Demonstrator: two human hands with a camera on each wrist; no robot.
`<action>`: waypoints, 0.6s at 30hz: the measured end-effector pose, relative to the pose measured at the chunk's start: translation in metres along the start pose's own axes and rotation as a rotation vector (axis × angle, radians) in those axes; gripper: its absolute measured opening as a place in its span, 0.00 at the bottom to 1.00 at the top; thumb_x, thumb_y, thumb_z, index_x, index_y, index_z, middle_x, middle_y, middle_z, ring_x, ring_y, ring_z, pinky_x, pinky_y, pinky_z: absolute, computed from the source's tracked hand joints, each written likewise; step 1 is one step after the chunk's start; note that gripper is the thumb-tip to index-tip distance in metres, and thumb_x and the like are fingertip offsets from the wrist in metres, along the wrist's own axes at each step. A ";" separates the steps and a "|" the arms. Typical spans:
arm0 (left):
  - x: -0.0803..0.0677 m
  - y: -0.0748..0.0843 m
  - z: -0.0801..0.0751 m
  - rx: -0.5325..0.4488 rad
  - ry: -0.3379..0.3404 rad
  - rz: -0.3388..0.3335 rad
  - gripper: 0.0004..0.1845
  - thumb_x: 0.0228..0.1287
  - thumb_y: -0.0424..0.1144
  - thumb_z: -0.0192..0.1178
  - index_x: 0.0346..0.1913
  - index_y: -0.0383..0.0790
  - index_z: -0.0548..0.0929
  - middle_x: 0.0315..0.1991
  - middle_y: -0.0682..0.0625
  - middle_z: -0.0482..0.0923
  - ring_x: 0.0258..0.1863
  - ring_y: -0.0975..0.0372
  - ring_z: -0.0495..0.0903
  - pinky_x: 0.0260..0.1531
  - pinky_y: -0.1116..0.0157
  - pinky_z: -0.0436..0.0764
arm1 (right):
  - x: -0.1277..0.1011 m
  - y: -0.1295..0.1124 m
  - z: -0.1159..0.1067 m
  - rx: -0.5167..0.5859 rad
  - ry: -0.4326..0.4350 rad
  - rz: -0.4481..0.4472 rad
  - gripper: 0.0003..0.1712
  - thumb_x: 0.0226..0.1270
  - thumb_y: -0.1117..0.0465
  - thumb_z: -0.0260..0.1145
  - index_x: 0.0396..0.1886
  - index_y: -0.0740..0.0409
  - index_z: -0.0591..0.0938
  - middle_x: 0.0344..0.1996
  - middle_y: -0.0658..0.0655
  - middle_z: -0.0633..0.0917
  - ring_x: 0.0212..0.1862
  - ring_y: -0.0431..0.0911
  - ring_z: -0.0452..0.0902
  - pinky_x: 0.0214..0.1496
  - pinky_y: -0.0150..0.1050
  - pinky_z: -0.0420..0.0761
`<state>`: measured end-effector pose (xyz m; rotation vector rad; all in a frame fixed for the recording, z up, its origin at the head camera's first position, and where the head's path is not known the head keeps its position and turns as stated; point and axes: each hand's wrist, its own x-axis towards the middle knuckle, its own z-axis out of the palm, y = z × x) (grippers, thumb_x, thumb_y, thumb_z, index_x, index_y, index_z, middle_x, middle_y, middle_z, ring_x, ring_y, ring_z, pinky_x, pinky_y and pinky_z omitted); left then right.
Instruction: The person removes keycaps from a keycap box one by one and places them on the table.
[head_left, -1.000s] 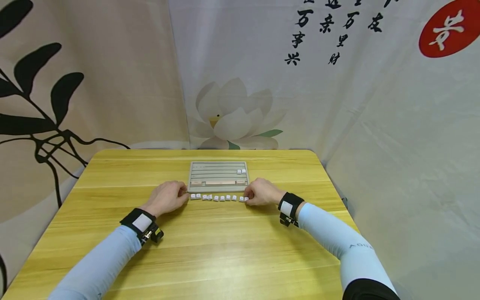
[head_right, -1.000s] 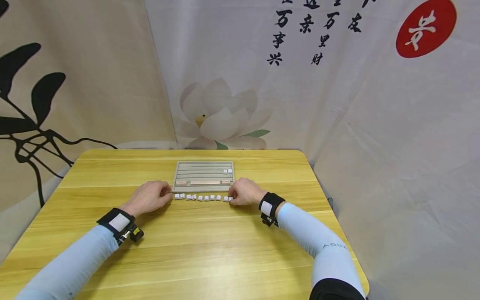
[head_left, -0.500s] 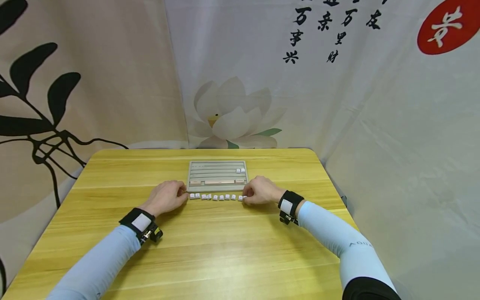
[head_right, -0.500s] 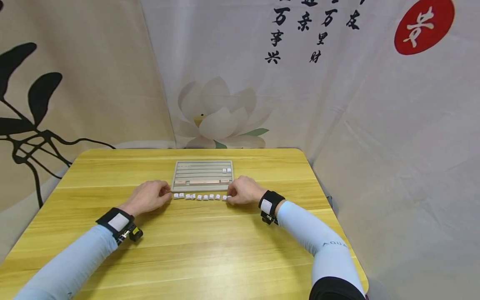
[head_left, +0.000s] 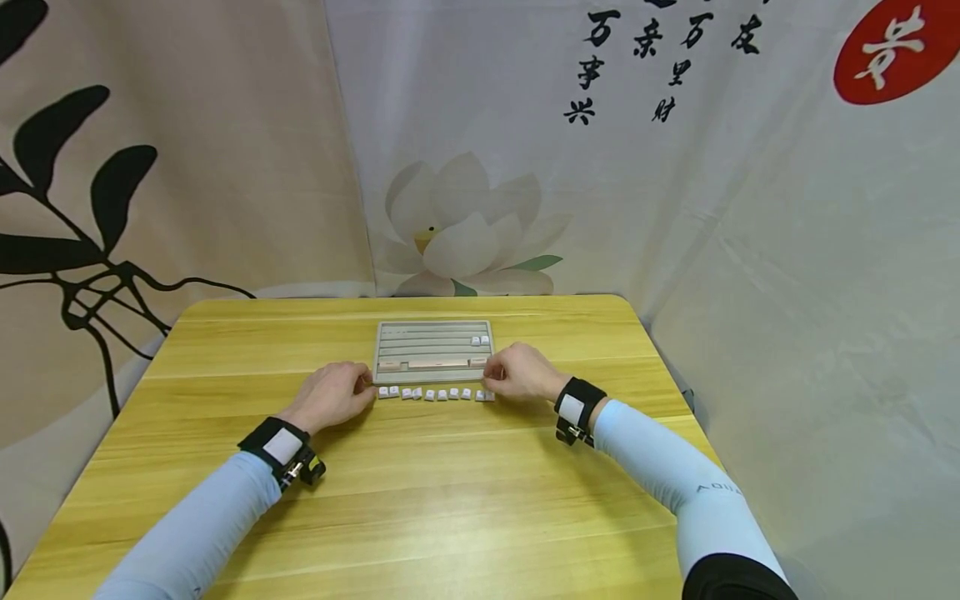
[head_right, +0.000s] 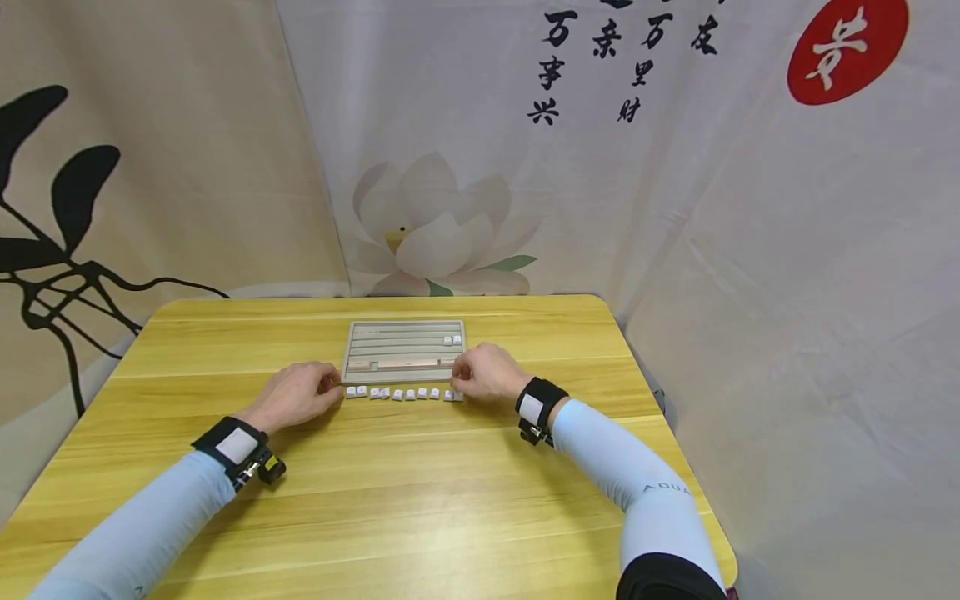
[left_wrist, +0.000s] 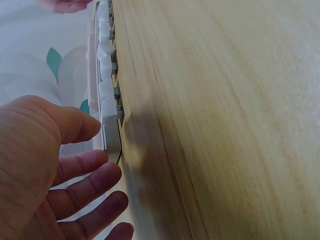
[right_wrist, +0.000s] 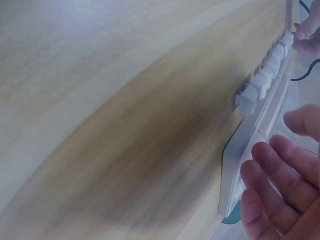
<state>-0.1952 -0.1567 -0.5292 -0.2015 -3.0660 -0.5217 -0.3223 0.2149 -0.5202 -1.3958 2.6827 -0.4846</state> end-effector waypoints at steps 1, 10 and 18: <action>0.000 0.000 0.000 0.000 0.000 -0.001 0.14 0.75 0.47 0.69 0.48 0.39 0.90 0.35 0.50 0.89 0.33 0.61 0.82 0.36 0.58 0.81 | 0.001 0.001 0.000 -0.001 0.013 -0.001 0.08 0.77 0.53 0.74 0.44 0.49 0.96 0.33 0.46 0.94 0.33 0.34 0.83 0.39 0.32 0.83; 0.001 -0.001 0.000 -0.005 0.006 -0.001 0.14 0.75 0.47 0.68 0.49 0.39 0.91 0.36 0.50 0.89 0.33 0.60 0.83 0.36 0.57 0.83 | 0.010 0.004 -0.005 0.032 0.086 0.067 0.07 0.77 0.56 0.73 0.43 0.51 0.95 0.34 0.48 0.94 0.35 0.37 0.84 0.43 0.36 0.85; 0.001 0.000 -0.001 -0.005 0.009 0.002 0.15 0.75 0.47 0.69 0.50 0.38 0.91 0.37 0.49 0.90 0.34 0.60 0.84 0.36 0.57 0.83 | 0.020 0.010 -0.008 0.034 0.153 0.102 0.08 0.75 0.56 0.73 0.45 0.54 0.94 0.36 0.52 0.95 0.37 0.41 0.87 0.44 0.39 0.87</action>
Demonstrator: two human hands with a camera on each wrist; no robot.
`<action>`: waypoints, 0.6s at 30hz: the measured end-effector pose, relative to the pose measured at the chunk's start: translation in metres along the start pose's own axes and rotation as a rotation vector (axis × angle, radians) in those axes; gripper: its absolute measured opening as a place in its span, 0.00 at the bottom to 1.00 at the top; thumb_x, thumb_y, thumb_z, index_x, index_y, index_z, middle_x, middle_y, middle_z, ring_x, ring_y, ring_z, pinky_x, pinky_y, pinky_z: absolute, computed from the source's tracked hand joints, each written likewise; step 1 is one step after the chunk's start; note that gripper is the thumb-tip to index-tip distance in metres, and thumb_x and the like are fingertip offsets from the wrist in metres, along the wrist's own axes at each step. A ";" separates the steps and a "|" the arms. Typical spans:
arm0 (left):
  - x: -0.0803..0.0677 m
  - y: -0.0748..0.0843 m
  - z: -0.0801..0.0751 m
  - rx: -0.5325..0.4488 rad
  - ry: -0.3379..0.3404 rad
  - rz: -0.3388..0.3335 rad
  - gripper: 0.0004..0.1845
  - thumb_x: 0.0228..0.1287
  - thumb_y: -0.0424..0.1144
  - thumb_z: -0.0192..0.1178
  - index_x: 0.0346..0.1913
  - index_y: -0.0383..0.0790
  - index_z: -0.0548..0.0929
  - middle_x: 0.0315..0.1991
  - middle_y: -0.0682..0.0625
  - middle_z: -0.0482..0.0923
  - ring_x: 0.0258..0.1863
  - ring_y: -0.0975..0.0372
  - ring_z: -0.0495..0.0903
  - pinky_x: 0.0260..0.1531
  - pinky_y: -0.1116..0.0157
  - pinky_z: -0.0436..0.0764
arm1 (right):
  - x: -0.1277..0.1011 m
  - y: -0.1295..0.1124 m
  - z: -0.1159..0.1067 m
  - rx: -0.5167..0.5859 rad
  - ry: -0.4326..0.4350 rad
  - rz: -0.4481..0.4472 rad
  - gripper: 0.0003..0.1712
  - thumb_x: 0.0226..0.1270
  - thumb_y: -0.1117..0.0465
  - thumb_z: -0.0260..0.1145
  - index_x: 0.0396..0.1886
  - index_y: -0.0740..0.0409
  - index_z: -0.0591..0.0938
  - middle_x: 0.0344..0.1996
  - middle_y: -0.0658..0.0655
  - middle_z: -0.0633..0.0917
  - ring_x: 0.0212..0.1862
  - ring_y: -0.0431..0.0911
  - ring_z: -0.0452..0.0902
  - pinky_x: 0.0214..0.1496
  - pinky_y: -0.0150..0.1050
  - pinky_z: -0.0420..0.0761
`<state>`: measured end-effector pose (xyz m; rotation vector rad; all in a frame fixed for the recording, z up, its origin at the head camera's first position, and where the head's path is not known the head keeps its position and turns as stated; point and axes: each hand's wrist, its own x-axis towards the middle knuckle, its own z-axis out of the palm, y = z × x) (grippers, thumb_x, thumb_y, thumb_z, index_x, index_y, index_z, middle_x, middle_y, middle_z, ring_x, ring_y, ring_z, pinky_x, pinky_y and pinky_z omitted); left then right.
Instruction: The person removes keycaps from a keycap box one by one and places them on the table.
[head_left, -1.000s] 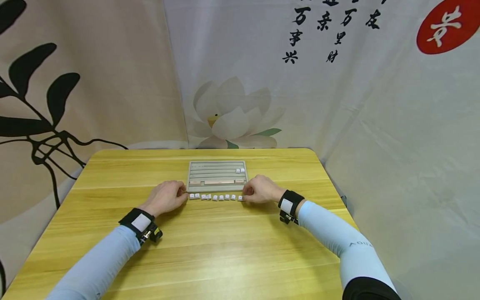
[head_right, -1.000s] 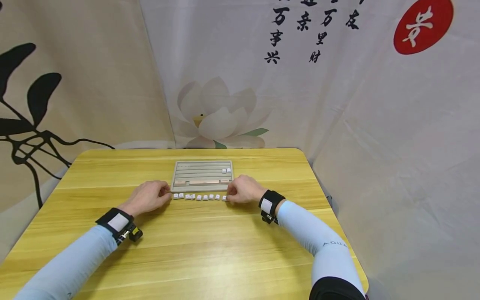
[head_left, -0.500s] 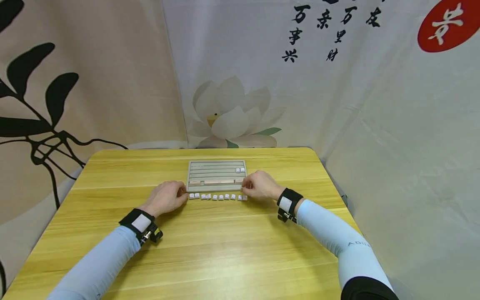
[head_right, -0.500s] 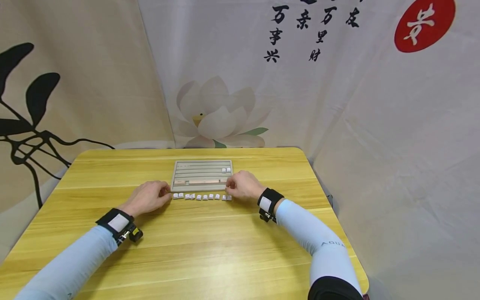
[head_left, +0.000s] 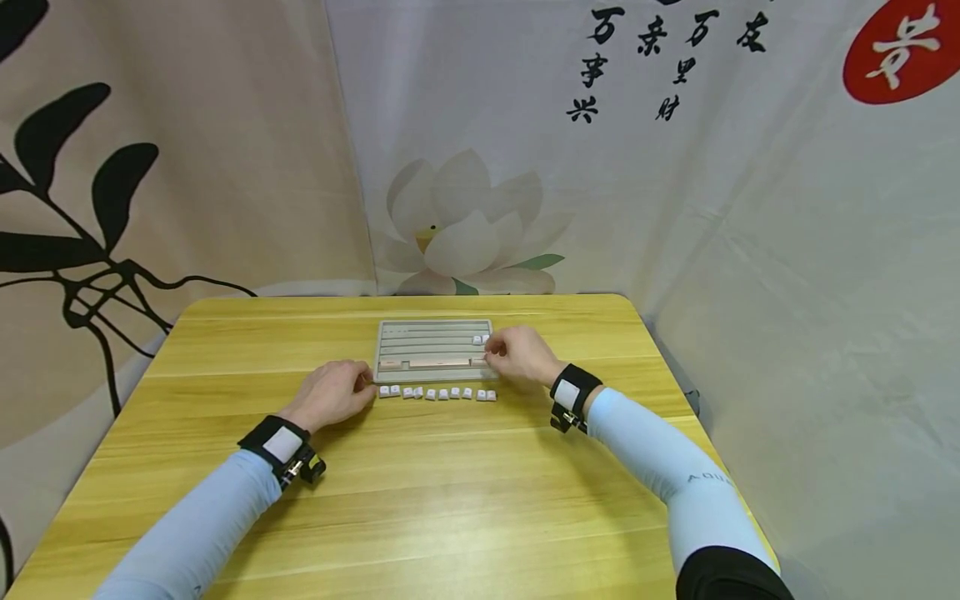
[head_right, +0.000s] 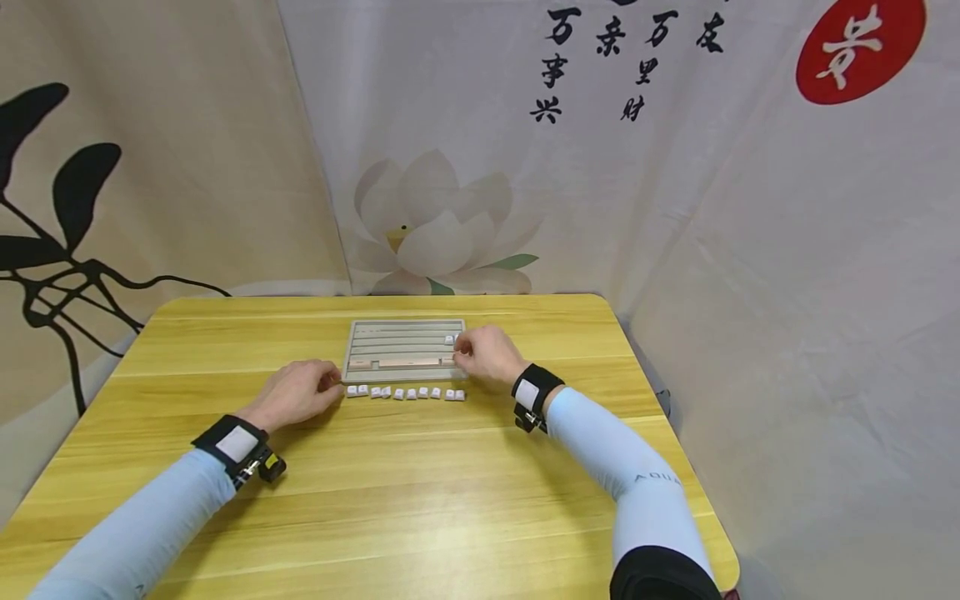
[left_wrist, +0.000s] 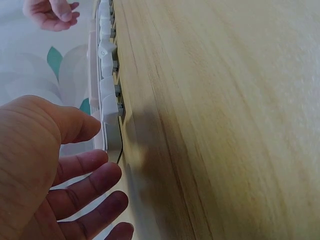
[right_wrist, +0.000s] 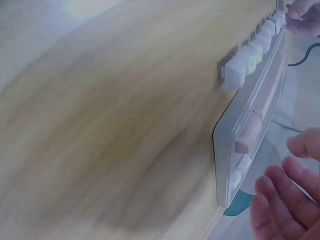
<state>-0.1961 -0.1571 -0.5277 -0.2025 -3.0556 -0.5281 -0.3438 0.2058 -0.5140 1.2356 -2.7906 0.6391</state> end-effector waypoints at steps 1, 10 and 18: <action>0.000 0.000 0.000 0.000 0.001 0.000 0.15 0.75 0.47 0.69 0.50 0.38 0.91 0.37 0.49 0.90 0.34 0.60 0.84 0.36 0.57 0.83 | 0.001 0.000 0.000 -0.004 0.004 0.002 0.09 0.76 0.56 0.73 0.46 0.54 0.94 0.36 0.52 0.95 0.38 0.42 0.87 0.45 0.40 0.87; -0.001 -0.001 -0.001 0.000 -0.001 -0.005 0.16 0.75 0.48 0.69 0.50 0.38 0.91 0.36 0.49 0.90 0.33 0.61 0.83 0.35 0.59 0.82 | 0.012 -0.001 0.003 -0.015 -0.016 0.059 0.13 0.76 0.55 0.74 0.53 0.56 0.94 0.45 0.55 0.96 0.47 0.49 0.91 0.53 0.46 0.90; -0.002 -0.001 -0.001 0.005 -0.008 -0.004 0.16 0.76 0.48 0.69 0.50 0.38 0.91 0.36 0.49 0.90 0.33 0.61 0.83 0.35 0.58 0.82 | 0.023 0.004 0.006 -0.021 -0.029 0.075 0.14 0.76 0.53 0.76 0.53 0.56 0.93 0.47 0.56 0.96 0.49 0.50 0.92 0.53 0.46 0.90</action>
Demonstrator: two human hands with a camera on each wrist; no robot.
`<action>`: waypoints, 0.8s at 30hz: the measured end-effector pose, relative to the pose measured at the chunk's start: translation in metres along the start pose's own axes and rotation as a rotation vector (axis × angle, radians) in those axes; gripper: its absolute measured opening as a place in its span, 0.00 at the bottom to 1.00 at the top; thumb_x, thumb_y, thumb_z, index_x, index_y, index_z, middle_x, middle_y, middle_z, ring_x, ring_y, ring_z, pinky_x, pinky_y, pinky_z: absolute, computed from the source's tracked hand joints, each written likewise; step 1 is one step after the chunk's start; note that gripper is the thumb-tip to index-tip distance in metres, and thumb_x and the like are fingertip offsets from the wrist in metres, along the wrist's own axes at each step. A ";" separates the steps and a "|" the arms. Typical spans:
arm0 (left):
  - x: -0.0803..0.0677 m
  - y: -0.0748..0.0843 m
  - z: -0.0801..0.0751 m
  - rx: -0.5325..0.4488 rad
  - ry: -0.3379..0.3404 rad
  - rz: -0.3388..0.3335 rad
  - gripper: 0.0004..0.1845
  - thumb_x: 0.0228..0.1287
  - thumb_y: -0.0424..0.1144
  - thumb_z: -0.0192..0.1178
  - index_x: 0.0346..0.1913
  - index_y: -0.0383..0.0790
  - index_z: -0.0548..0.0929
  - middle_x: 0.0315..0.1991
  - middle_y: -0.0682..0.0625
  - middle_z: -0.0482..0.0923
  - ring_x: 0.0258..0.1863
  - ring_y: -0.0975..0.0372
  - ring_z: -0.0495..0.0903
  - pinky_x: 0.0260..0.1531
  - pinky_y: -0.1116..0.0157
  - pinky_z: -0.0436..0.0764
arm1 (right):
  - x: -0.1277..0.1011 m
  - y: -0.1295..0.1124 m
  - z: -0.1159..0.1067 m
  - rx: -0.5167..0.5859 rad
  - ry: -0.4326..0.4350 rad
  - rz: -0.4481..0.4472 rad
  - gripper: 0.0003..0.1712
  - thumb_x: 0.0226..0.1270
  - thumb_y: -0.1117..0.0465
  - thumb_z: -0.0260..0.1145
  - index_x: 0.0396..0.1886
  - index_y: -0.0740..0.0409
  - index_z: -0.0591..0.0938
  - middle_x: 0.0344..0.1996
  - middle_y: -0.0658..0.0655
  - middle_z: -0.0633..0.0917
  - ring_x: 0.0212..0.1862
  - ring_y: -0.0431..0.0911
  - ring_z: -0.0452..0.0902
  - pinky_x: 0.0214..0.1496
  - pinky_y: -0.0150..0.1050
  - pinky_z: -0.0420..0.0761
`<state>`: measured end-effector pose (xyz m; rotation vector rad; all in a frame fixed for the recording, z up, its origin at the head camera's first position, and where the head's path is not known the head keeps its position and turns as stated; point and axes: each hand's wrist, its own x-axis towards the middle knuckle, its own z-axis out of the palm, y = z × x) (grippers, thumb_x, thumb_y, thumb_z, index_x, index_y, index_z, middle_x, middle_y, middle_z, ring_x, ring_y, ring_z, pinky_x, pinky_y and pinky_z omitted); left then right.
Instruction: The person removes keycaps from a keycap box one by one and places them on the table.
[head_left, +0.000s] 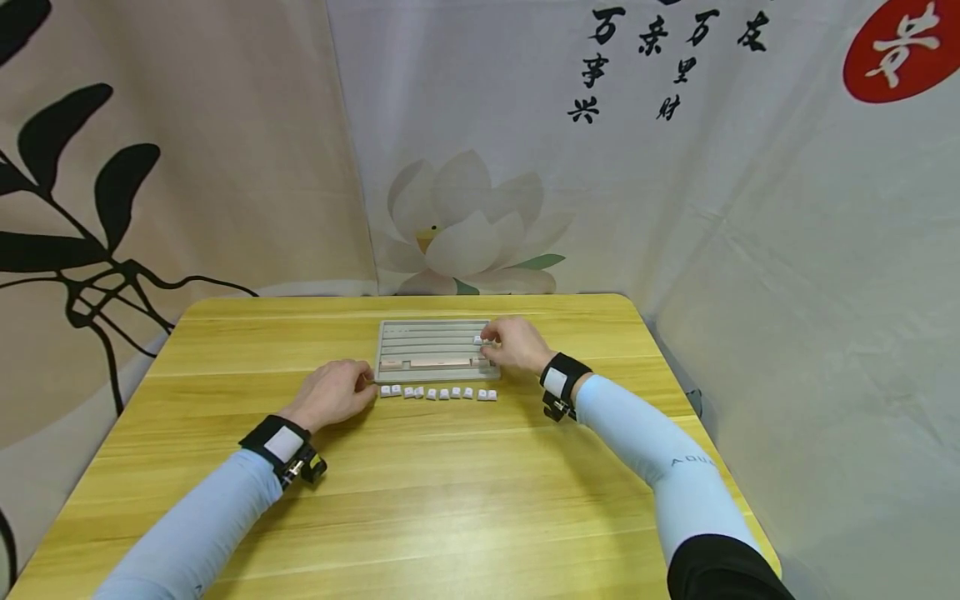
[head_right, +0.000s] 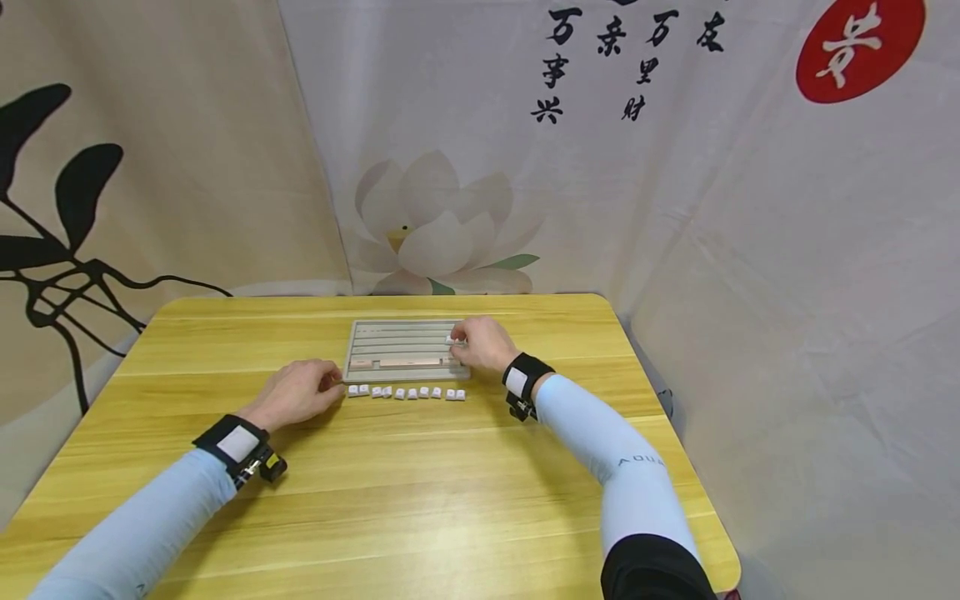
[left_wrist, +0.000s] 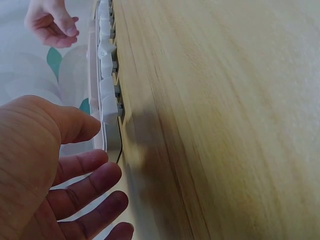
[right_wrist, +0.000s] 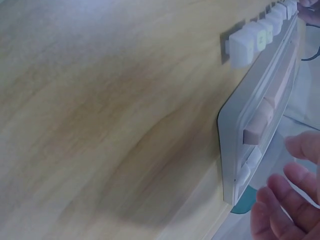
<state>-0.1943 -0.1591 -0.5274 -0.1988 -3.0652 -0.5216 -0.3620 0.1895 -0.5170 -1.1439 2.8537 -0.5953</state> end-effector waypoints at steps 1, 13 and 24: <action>0.000 0.000 0.000 0.001 0.000 0.001 0.16 0.76 0.48 0.68 0.50 0.38 0.91 0.37 0.49 0.90 0.33 0.61 0.83 0.36 0.58 0.83 | 0.001 0.000 0.000 -0.001 -0.003 0.007 0.14 0.76 0.54 0.76 0.54 0.55 0.93 0.48 0.56 0.96 0.49 0.50 0.92 0.53 0.47 0.90; -0.001 -0.001 0.000 0.006 0.002 0.006 0.15 0.76 0.49 0.69 0.48 0.39 0.91 0.36 0.50 0.90 0.34 0.61 0.85 0.37 0.57 0.84 | 0.011 -0.001 0.000 -0.063 -0.009 0.052 0.18 0.76 0.52 0.76 0.58 0.56 0.93 0.52 0.58 0.95 0.53 0.52 0.91 0.58 0.49 0.90; -0.002 0.001 -0.001 0.007 -0.003 -0.002 0.15 0.76 0.46 0.68 0.52 0.37 0.91 0.36 0.50 0.89 0.34 0.60 0.83 0.37 0.58 0.83 | 0.025 -0.001 0.005 -0.122 -0.044 0.051 0.22 0.77 0.49 0.76 0.62 0.56 0.92 0.57 0.58 0.95 0.59 0.55 0.92 0.63 0.51 0.90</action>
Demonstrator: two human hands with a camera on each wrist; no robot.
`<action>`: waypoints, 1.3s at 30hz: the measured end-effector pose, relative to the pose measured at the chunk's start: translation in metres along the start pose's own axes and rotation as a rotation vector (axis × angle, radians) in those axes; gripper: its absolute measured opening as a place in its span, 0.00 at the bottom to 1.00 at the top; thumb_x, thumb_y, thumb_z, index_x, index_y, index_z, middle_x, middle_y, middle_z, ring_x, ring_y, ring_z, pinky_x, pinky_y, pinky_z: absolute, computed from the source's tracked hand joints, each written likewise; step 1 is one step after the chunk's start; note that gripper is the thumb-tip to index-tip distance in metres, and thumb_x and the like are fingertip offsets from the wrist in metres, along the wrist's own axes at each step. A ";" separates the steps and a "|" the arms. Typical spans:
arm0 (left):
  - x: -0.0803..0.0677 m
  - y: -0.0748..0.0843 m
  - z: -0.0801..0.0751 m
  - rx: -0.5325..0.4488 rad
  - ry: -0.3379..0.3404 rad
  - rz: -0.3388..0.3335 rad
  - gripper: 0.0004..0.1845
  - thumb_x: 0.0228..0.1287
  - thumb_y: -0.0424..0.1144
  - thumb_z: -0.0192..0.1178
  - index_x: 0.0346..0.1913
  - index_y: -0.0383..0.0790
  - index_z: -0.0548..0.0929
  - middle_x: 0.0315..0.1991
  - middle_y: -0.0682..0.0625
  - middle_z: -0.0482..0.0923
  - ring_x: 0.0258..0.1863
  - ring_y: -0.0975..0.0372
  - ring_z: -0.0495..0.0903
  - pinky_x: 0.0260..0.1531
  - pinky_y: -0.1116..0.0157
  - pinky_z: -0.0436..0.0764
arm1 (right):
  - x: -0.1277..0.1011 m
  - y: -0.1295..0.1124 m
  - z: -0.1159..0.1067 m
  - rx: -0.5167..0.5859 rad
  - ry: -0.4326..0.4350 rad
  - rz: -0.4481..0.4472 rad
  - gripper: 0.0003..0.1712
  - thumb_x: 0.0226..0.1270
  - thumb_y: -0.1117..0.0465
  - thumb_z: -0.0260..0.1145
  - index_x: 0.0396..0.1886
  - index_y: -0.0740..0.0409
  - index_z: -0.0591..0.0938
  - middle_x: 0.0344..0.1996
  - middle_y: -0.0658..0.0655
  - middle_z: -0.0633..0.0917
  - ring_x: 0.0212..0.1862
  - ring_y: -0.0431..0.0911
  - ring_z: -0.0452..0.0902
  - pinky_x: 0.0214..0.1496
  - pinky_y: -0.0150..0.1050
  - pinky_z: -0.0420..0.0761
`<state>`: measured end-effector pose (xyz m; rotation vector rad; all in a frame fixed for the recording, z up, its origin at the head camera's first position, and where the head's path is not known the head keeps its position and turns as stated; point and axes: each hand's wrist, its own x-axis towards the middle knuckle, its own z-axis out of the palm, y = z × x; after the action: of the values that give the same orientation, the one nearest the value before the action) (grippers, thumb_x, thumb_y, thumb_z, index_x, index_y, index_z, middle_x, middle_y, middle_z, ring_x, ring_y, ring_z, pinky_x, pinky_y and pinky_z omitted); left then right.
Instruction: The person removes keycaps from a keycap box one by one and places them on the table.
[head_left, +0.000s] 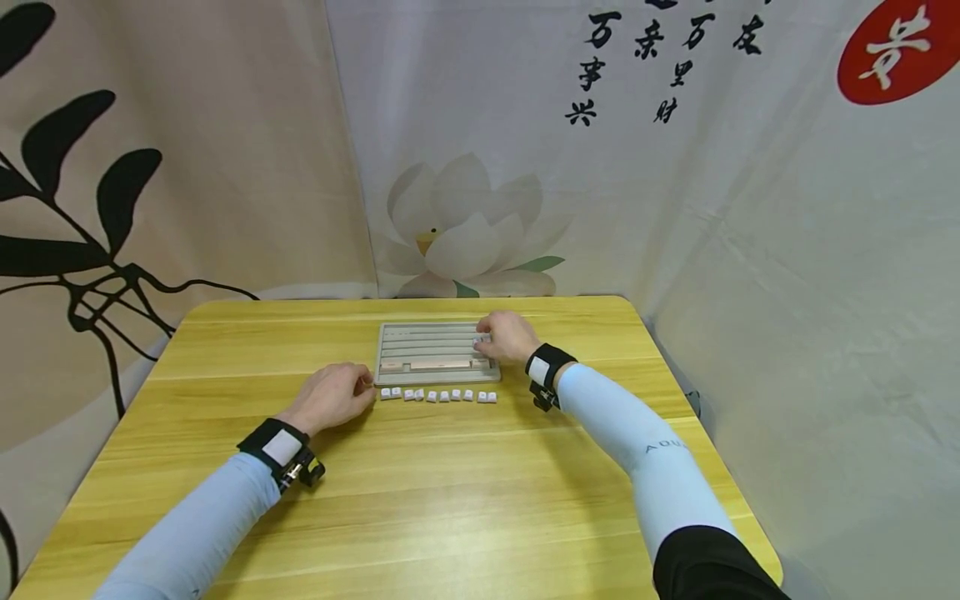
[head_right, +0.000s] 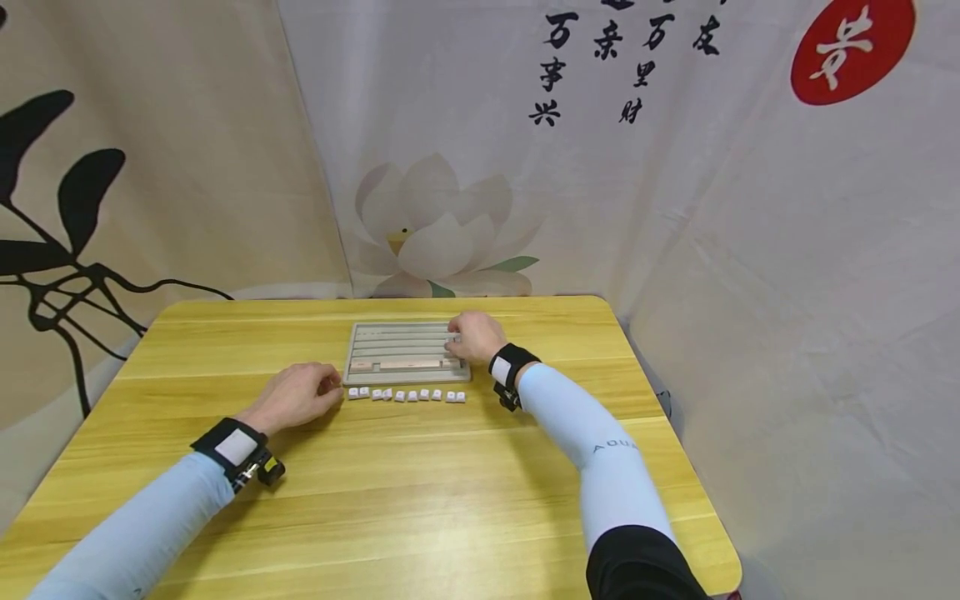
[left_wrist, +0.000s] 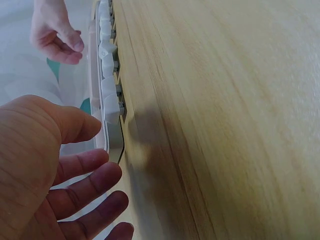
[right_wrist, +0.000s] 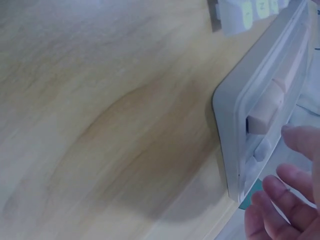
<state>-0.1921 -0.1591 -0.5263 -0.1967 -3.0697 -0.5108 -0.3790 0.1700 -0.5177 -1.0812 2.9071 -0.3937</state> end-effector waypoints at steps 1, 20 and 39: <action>0.000 0.000 0.000 0.000 -0.001 -0.003 0.15 0.76 0.46 0.69 0.52 0.37 0.91 0.37 0.49 0.89 0.34 0.60 0.83 0.37 0.57 0.83 | 0.001 -0.001 0.001 -0.002 -0.007 0.001 0.22 0.77 0.49 0.76 0.62 0.56 0.92 0.57 0.58 0.95 0.59 0.55 0.92 0.63 0.51 0.90; 0.000 -0.004 0.002 0.002 -0.001 0.005 0.16 0.76 0.47 0.68 0.52 0.37 0.91 0.38 0.49 0.90 0.35 0.60 0.85 0.39 0.56 0.85 | 0.016 -0.003 0.012 -0.065 -0.082 0.014 0.12 0.80 0.50 0.75 0.52 0.50 0.95 0.48 0.52 0.97 0.49 0.48 0.92 0.54 0.46 0.90; -0.001 -0.003 0.002 0.003 0.002 -0.008 0.14 0.75 0.45 0.67 0.50 0.39 0.91 0.37 0.50 0.89 0.36 0.60 0.85 0.39 0.56 0.84 | 0.018 -0.008 0.015 -0.104 -0.090 0.025 0.08 0.80 0.61 0.72 0.50 0.51 0.95 0.49 0.54 0.96 0.51 0.51 0.92 0.56 0.48 0.91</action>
<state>-0.1915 -0.1617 -0.5298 -0.1834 -3.0701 -0.5070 -0.3864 0.1494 -0.5292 -1.0440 2.8865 -0.1899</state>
